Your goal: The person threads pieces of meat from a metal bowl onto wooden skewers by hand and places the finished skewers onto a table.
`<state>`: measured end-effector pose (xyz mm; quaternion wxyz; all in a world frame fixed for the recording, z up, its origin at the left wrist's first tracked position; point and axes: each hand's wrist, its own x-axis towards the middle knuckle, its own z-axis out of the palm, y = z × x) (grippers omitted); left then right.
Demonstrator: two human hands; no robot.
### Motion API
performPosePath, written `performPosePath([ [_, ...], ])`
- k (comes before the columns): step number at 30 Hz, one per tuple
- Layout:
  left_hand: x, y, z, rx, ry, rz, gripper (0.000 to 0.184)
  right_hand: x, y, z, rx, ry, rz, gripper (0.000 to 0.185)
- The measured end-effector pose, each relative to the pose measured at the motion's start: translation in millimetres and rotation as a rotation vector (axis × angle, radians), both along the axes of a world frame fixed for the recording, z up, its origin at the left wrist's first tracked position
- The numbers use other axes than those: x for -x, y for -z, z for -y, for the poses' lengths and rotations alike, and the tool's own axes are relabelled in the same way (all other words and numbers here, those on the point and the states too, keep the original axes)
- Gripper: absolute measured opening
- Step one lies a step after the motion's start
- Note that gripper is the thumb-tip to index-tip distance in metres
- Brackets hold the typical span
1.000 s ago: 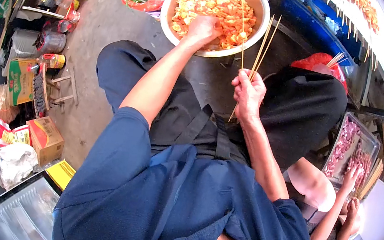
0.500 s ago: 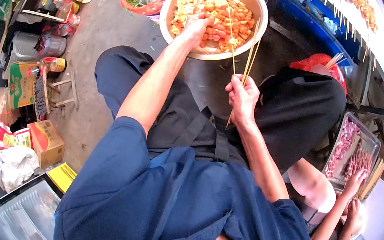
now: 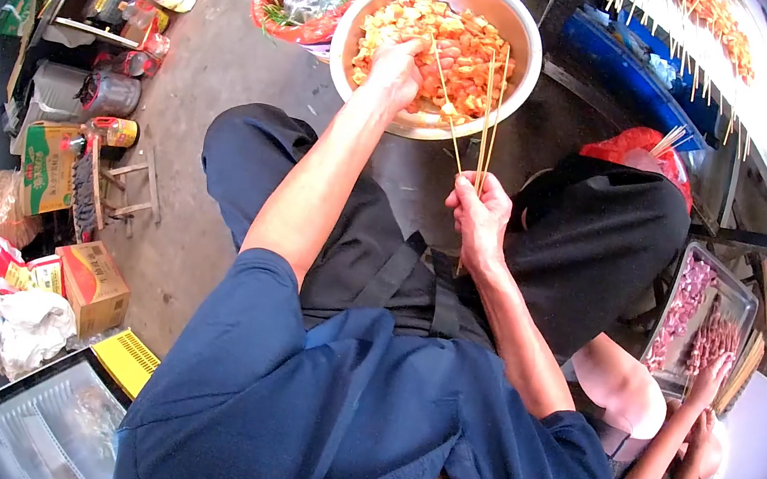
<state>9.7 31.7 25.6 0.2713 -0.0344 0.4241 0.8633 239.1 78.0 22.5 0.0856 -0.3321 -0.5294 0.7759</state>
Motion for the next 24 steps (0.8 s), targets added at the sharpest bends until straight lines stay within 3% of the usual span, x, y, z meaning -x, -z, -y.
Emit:
performPosePath([
  [11,17.3,8.0,9.1,-0.155,-0.103,0.050,0.039,-2.3,3.8,-0.2,-0.035,-0.102,0.009,0.012],
  [24,11.9,-0.7,8.2,-0.189,-0.075,-0.071,0.038,-1.9,3.6,0.1,-0.007,-0.054,0.020,0.012],
])
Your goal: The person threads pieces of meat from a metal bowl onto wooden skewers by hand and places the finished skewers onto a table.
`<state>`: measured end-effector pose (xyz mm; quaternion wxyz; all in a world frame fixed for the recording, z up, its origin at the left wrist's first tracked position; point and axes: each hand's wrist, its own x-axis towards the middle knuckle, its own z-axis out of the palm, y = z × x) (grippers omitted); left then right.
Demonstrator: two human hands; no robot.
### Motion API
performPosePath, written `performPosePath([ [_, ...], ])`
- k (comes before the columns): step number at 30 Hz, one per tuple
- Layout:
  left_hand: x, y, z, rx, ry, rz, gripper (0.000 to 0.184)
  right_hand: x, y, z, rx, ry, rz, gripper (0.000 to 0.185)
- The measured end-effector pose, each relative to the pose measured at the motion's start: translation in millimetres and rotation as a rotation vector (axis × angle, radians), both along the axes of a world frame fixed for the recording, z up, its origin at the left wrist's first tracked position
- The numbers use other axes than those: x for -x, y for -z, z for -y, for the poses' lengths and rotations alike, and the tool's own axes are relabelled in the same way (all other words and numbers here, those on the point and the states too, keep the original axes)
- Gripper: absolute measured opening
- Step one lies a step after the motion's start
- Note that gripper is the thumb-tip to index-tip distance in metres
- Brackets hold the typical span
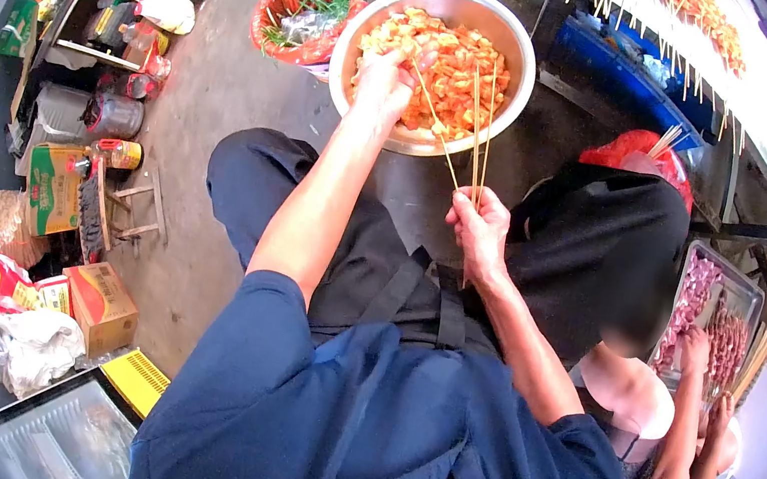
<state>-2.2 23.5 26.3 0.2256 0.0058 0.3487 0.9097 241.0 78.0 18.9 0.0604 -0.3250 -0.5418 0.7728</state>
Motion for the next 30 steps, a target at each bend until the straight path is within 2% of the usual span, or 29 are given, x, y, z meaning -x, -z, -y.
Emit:
performPosePath([
  [3,-3.1,-2.5,-0.3,-0.004,0.015,-0.027,0.037,0.4,-0.7,1.2,-0.018,0.019,-0.002,0.012],
  [12,5.1,5.4,1.2,-0.105,-0.041,0.107,0.035,0.9,-6.9,0.2,-0.002,-0.004,-0.020,0.014],
  [18,0.5,-1.7,0.4,-0.047,0.002,-0.006,0.034,-1.7,-6.4,-2.0,-0.005,0.000,-0.016,0.013],
  [23,-0.7,-8.5,3.1,0.168,0.055,-0.135,0.034,-1.9,-3.4,-1.4,-0.007,0.032,0.001,0.012],
  [30,-5.3,0.3,1.6,0.239,0.070,-0.103,0.035,-4.5,6.8,3.6,-0.056,0.081,-0.014,0.011],
])
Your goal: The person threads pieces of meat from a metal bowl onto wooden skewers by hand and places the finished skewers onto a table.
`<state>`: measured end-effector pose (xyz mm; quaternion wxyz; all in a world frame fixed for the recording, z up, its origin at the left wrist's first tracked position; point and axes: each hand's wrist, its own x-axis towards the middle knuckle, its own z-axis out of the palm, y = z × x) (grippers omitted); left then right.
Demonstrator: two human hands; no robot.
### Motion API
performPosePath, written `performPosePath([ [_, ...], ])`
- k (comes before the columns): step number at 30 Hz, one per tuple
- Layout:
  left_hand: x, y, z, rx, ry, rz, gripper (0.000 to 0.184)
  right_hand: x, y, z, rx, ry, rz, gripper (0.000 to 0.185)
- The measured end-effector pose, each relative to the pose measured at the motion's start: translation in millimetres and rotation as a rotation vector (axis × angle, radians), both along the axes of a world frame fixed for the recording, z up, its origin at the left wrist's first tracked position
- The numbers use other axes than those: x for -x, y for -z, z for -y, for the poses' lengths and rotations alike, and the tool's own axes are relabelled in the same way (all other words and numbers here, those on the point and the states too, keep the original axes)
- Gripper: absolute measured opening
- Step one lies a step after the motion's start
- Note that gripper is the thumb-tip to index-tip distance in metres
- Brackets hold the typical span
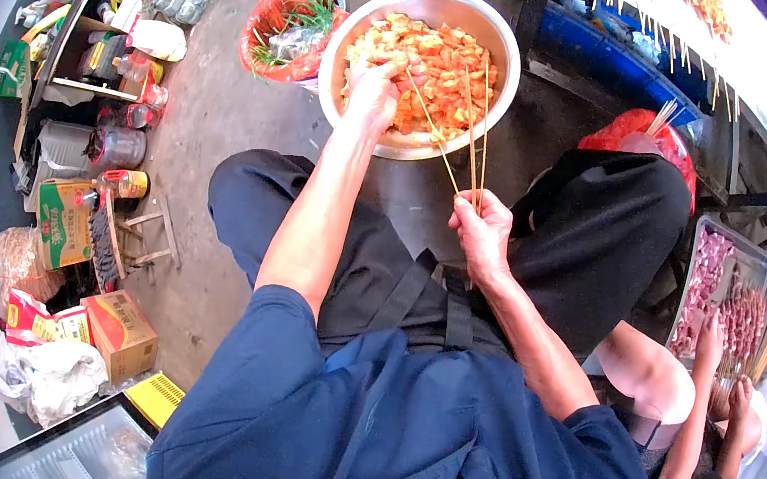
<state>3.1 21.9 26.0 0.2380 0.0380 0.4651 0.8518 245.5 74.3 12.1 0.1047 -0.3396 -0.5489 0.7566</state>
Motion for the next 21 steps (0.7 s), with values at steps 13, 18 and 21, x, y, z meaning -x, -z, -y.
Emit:
performPosePath([
  [13,-37.5,10.8,-11.1,0.180,0.164,0.207,0.025,4.6,-11.0,-0.2,0.072,0.047,-0.030,0.009],
  [18,-48.9,-15.7,-14.8,0.048,0.237,0.229,0.021,8.2,-9.3,-8.4,0.152,0.051,-0.038,0.008],
  [21,-46.5,4.9,-18.5,0.044,0.253,0.156,0.028,7.4,-14.3,-7.4,0.303,0.057,-0.010,0.006],
])
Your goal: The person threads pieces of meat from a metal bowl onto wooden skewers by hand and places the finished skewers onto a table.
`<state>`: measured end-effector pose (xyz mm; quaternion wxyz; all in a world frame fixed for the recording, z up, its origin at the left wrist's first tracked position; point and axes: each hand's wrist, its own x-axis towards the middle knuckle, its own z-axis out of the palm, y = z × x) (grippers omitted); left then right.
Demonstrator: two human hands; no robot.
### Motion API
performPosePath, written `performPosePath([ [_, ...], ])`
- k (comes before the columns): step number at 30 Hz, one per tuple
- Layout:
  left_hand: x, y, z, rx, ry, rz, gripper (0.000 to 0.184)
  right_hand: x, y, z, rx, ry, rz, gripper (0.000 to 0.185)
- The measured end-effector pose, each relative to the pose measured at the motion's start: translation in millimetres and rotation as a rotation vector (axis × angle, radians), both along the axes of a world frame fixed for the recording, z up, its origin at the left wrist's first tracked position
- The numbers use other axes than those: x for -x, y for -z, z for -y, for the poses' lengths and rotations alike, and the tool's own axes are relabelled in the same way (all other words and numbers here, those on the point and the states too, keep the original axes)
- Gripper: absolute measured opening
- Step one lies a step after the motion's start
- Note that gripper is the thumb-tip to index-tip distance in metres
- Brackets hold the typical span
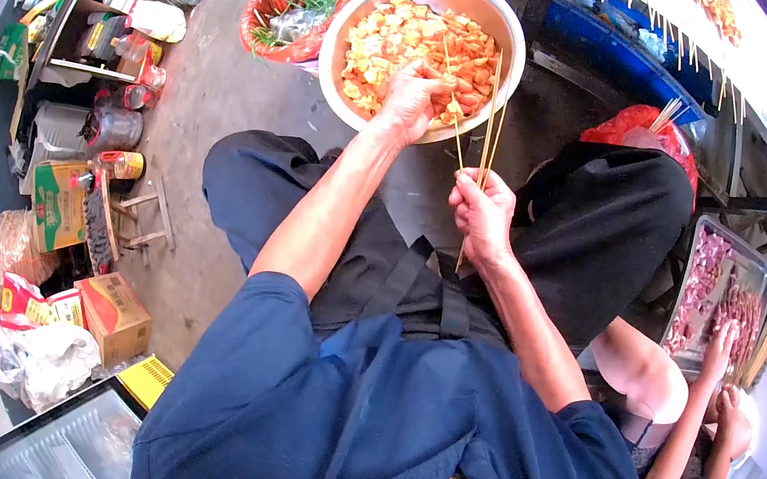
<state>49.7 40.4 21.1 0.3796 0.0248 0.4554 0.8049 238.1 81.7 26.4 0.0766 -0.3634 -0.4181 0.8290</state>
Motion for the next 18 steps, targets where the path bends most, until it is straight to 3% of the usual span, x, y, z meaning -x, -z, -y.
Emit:
performPosePath([
  [5,-4.3,-0.1,1.2,0.051,0.068,0.025,0.035,3.3,-1.5,-2.1,0.125,0.017,-0.079,0.007],
  [12,17.5,-3.5,5.3,0.057,-0.030,-0.086,0.015,19.9,-3.3,-11.8,0.066,0.068,-0.143,0.007],
  [14,30.1,-2.1,11.4,0.359,-0.112,-0.474,0.016,16.6,-2.2,-13.5,0.057,0.092,-0.151,0.007],
  [16,47.3,18.1,21.1,0.516,-0.125,-0.526,0.016,11.3,1.6,-14.1,0.053,0.105,-0.137,0.007],
  [18,54.8,29.2,27.0,0.971,0.049,-1.229,0.016,8.0,2.9,-13.9,0.051,0.120,-0.126,0.007],
])
